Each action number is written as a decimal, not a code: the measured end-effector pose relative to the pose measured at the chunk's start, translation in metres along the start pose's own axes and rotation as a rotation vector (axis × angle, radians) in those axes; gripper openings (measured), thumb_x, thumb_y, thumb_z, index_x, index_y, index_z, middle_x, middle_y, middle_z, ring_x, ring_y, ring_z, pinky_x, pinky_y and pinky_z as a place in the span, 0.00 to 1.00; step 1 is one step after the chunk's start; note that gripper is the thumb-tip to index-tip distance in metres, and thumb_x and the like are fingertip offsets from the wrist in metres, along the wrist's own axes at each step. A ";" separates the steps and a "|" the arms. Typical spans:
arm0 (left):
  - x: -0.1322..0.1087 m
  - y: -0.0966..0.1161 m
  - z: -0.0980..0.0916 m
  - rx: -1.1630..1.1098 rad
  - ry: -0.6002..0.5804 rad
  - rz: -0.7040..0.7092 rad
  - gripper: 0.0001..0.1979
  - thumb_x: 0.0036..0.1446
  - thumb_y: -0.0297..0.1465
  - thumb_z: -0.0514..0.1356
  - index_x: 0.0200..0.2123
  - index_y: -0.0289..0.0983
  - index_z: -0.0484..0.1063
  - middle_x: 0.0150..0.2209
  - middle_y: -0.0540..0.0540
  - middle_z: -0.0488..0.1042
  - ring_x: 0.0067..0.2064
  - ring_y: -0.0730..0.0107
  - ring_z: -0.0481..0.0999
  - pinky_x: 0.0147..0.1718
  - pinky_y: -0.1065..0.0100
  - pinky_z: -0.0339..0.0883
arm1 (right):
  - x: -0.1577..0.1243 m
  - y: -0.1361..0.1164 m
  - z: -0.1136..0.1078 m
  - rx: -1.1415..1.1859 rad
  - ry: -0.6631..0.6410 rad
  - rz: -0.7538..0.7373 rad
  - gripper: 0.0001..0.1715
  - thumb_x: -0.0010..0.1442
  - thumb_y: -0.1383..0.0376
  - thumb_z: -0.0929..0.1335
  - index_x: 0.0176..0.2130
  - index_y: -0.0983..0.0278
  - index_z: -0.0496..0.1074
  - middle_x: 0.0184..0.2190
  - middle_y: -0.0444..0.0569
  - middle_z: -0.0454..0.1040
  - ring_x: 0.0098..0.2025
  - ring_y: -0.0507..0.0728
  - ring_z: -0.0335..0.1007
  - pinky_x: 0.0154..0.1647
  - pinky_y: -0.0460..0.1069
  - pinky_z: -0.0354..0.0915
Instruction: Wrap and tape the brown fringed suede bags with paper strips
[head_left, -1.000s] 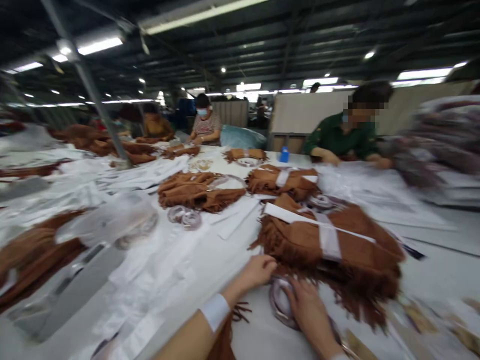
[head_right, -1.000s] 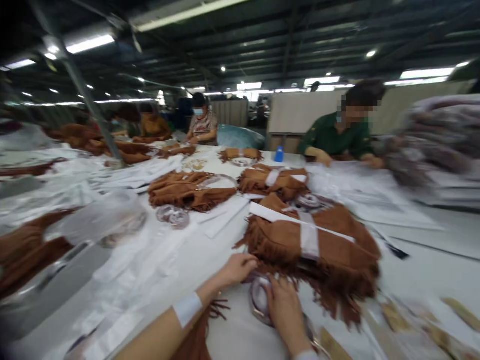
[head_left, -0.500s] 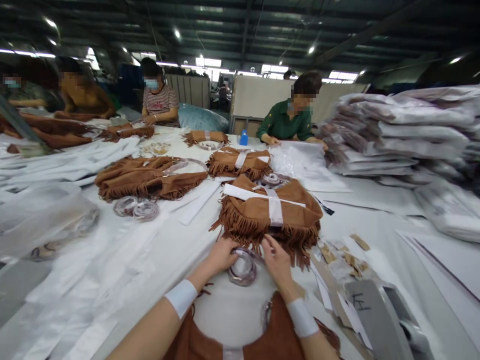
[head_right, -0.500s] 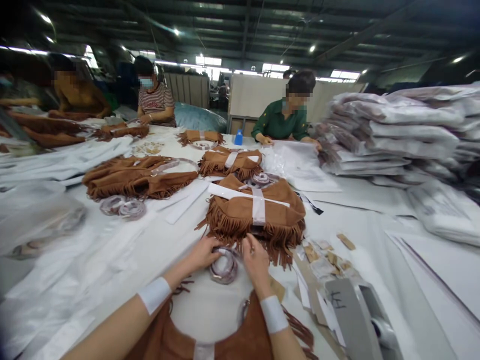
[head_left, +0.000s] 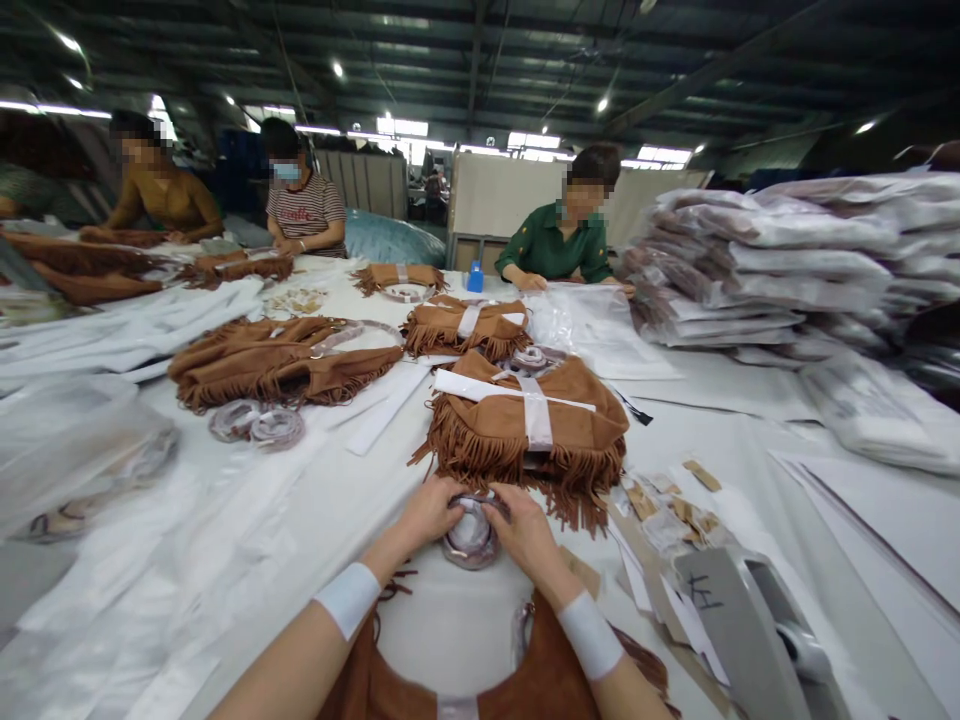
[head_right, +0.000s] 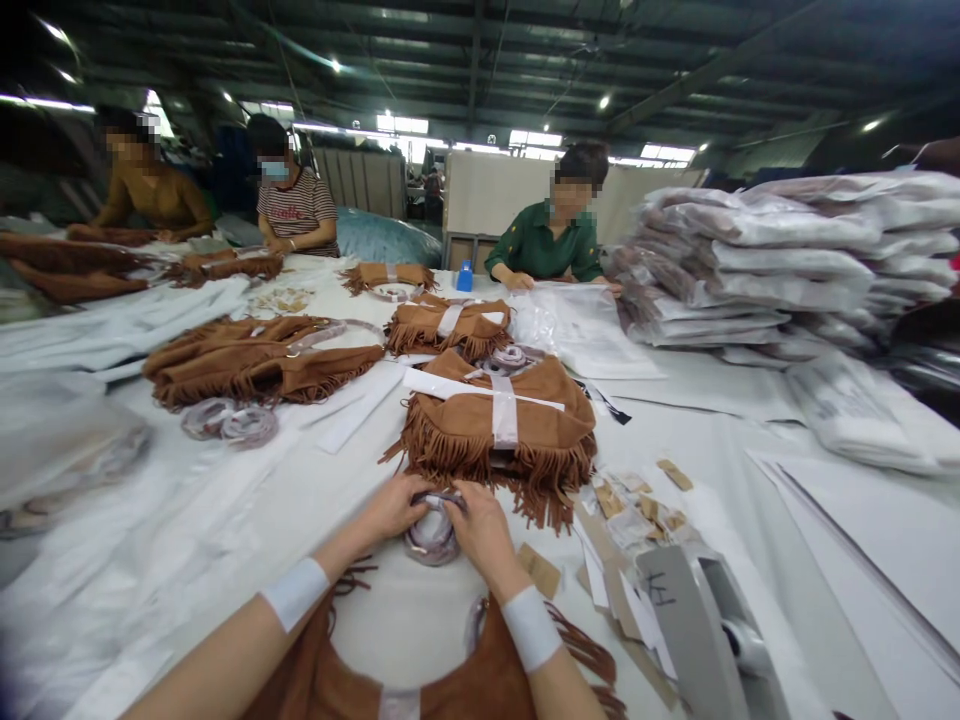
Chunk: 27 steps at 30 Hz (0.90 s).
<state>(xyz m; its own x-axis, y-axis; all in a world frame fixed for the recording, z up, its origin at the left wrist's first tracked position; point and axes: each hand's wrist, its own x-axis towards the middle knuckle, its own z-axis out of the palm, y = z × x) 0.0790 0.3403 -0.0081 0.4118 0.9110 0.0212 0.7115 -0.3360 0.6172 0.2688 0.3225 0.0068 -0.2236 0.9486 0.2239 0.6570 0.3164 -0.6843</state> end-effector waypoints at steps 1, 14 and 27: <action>0.001 -0.001 -0.002 -0.013 -0.013 0.013 0.17 0.51 0.25 0.56 0.44 0.37 0.77 0.44 0.44 0.78 0.45 0.61 0.75 0.47 0.66 0.66 | 0.004 -0.003 0.003 0.006 -0.023 -0.010 0.20 0.55 0.62 0.66 0.47 0.65 0.74 0.44 0.55 0.77 0.48 0.61 0.71 0.53 0.56 0.65; 0.006 -0.016 0.002 0.002 -0.048 0.054 0.14 0.51 0.24 0.55 0.41 0.35 0.75 0.38 0.42 0.76 0.42 0.60 0.73 0.44 0.64 0.65 | -0.060 0.046 -0.081 -0.016 0.054 0.370 0.27 0.58 0.51 0.63 0.45 0.68 0.75 0.41 0.58 0.79 0.41 0.62 0.76 0.44 0.55 0.69; -0.002 -0.016 0.005 0.098 0.035 0.028 0.13 0.56 0.25 0.52 0.42 0.36 0.74 0.40 0.42 0.73 0.44 0.60 0.70 0.47 0.63 0.62 | -0.089 0.055 -0.070 0.027 0.109 0.476 0.33 0.58 0.49 0.59 0.48 0.69 0.74 0.35 0.58 0.80 0.39 0.64 0.76 0.43 0.56 0.70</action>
<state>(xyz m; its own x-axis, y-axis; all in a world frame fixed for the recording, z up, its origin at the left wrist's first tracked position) 0.0697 0.3431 -0.0215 0.4138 0.9080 0.0658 0.7531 -0.3820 0.5357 0.3750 0.2556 -0.0019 0.1747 0.9835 -0.0478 0.6485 -0.1515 -0.7460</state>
